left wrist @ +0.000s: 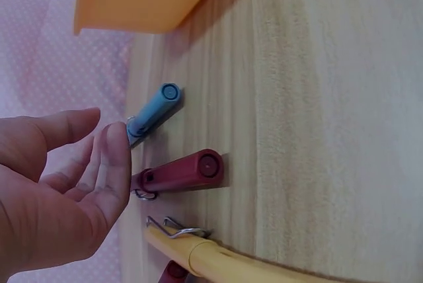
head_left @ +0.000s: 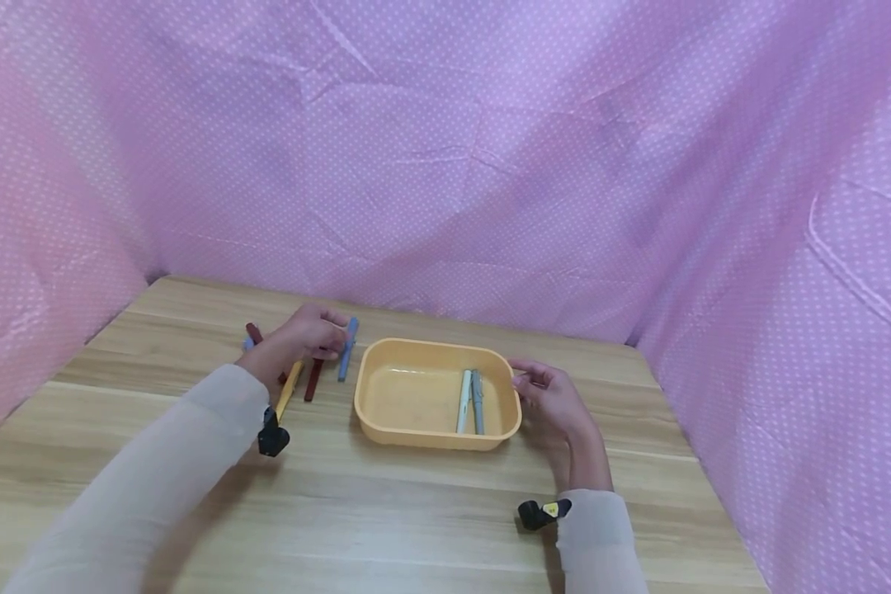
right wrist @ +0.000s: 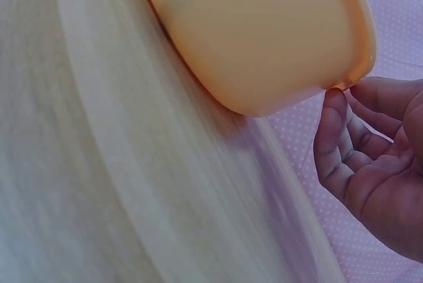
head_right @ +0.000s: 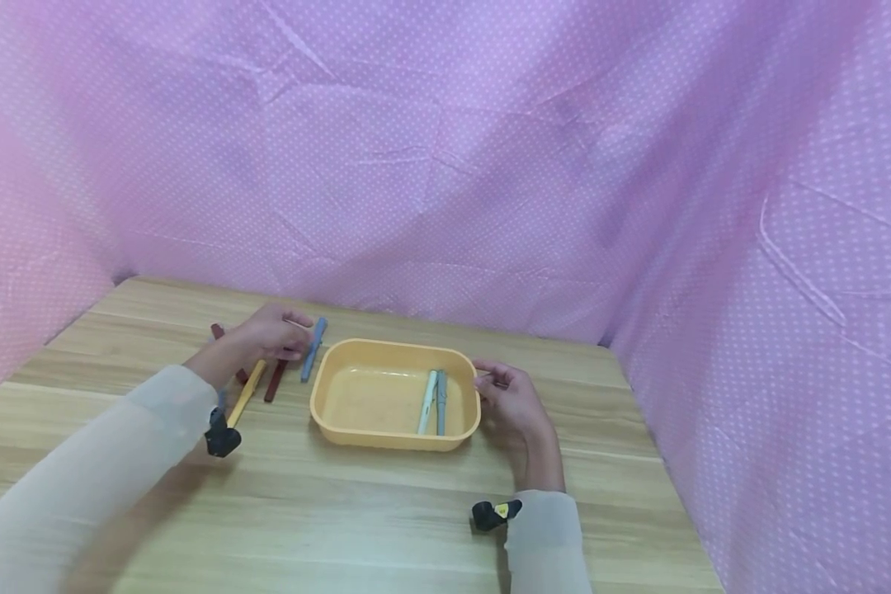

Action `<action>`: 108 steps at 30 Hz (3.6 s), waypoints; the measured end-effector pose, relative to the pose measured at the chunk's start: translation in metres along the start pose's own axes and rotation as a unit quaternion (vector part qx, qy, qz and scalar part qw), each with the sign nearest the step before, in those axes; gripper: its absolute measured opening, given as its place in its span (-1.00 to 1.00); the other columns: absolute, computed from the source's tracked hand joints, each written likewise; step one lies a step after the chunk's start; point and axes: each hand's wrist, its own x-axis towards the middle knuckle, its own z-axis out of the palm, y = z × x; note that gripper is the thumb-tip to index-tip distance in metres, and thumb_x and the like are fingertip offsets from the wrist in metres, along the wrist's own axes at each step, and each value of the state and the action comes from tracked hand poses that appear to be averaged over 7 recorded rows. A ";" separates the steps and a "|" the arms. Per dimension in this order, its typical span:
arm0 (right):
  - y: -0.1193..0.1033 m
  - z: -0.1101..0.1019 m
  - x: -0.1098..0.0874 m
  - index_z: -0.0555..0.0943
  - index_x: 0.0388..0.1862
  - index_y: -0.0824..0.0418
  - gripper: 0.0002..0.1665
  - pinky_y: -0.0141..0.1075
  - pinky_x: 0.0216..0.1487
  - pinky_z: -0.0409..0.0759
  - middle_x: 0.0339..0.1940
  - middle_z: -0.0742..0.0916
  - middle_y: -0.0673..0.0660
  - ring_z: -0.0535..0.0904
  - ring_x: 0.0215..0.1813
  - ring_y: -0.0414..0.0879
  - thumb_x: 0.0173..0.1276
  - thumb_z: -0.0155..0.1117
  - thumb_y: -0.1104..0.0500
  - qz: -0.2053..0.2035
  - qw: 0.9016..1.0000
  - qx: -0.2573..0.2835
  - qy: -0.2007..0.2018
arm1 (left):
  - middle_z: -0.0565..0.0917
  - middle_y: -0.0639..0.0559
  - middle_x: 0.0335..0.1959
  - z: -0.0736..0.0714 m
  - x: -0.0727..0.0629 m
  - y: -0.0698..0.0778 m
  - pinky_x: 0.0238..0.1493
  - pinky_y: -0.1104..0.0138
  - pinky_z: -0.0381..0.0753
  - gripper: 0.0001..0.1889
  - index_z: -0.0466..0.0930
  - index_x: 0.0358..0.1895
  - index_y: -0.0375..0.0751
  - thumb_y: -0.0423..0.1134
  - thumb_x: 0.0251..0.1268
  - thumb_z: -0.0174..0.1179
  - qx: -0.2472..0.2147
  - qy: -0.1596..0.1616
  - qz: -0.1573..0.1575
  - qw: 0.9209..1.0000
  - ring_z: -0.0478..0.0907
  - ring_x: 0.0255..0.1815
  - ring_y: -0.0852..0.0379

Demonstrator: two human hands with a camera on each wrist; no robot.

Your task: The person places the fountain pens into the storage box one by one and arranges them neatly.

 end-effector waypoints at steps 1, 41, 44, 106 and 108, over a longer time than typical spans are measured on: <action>0.000 0.000 0.000 0.56 0.34 0.32 -0.54 -0.43 -0.27 0.60 -0.14 0.72 0.24 0.59 -0.24 -0.14 0.51 0.26 0.28 0.001 1.000 -0.001 0.001 | 0.64 -0.34 0.06 0.001 0.003 -0.001 -0.13 0.31 0.77 -0.45 0.29 0.42 -0.52 -0.51 0.40 0.15 0.003 0.005 -0.001 1.000 0.61 -0.20 0.06; -0.003 0.004 0.002 0.53 0.36 0.35 -0.52 -0.43 -0.34 0.57 -0.18 0.72 0.22 0.57 -0.29 -0.14 0.50 0.26 0.29 0.012 1.000 0.013 0.007 | 0.54 -0.46 0.08 0.014 0.026 0.004 -0.41 0.33 0.76 -0.38 0.39 0.29 -0.59 -0.49 0.11 0.32 0.245 0.048 0.040 0.968 0.69 -0.39 0.00; -0.003 0.005 0.002 0.53 0.36 0.35 -0.53 -0.44 -0.34 0.58 -0.19 0.72 0.20 0.58 -0.27 -0.15 0.51 0.25 0.29 0.009 1.000 0.008 0.009 | 0.53 -0.48 0.15 0.012 0.026 0.004 -0.39 0.33 0.76 -0.35 0.38 0.33 -0.58 -0.47 0.11 0.30 0.243 0.047 0.049 0.968 0.69 -0.34 -0.01; 0.002 -0.002 -0.003 0.58 0.34 0.26 -0.56 -0.39 -0.24 0.64 -0.13 0.72 0.24 0.62 -0.20 -0.08 0.51 0.23 0.29 0.010 1.000 0.014 -0.001 | 0.60 -0.29 0.00 0.069 -0.025 0.063 -0.22 0.27 0.81 -0.51 0.50 0.27 -0.49 -0.45 0.26 0.25 0.111 0.008 0.161 0.981 0.67 -0.09 -0.12; 0.003 -0.003 -0.003 0.57 0.34 0.26 -0.56 -0.40 -0.25 0.63 -0.12 0.72 0.25 0.61 -0.21 -0.09 0.52 0.24 0.28 0.008 1.000 0.012 -0.004 | 0.59 -0.28 -0.01 0.075 -0.028 0.062 -0.23 0.27 0.81 -0.50 0.49 0.29 -0.48 -0.45 0.26 0.25 0.108 0.001 0.161 0.981 0.66 -0.11 -0.10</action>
